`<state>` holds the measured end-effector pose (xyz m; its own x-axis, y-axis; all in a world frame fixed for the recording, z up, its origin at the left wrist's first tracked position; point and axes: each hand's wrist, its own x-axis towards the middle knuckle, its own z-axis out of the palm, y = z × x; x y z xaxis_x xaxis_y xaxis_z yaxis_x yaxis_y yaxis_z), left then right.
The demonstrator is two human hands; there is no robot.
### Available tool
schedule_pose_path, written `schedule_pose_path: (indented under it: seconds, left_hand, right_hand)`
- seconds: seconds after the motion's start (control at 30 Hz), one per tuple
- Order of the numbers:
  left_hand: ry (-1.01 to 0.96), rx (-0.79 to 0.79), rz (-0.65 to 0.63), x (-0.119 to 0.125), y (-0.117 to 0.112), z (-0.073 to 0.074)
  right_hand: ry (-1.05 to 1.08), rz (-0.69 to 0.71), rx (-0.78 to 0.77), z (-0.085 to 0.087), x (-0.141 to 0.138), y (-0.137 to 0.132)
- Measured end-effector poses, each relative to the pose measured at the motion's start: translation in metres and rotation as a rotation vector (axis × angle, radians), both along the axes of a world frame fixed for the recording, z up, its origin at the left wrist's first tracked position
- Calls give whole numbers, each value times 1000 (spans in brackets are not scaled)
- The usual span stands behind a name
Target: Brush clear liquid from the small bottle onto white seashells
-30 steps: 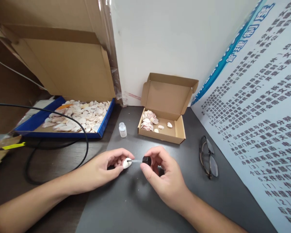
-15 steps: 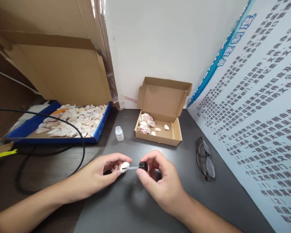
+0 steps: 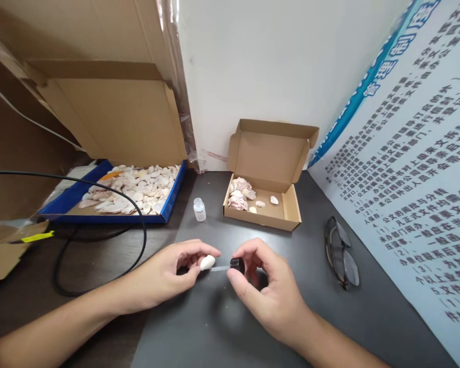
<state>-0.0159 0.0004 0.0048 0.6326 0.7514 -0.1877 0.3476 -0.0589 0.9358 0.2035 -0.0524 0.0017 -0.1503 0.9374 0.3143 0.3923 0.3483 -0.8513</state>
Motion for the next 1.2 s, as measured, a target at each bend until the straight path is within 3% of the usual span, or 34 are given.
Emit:
schedule_pose_path:
  seconds: [0.4,0.7,1.2]
  left_hand:
    - [-49,-27,-10,2,1,5]
    - [-122,-178,39,2,3,3]
    - [-110,-123,49,2,0,7]
  right_hand:
    - [45,-1,-23,-2,0,1]
    - [67,-18,-27,0,-1,1]
    - [82,-37,1,0,-2,1]
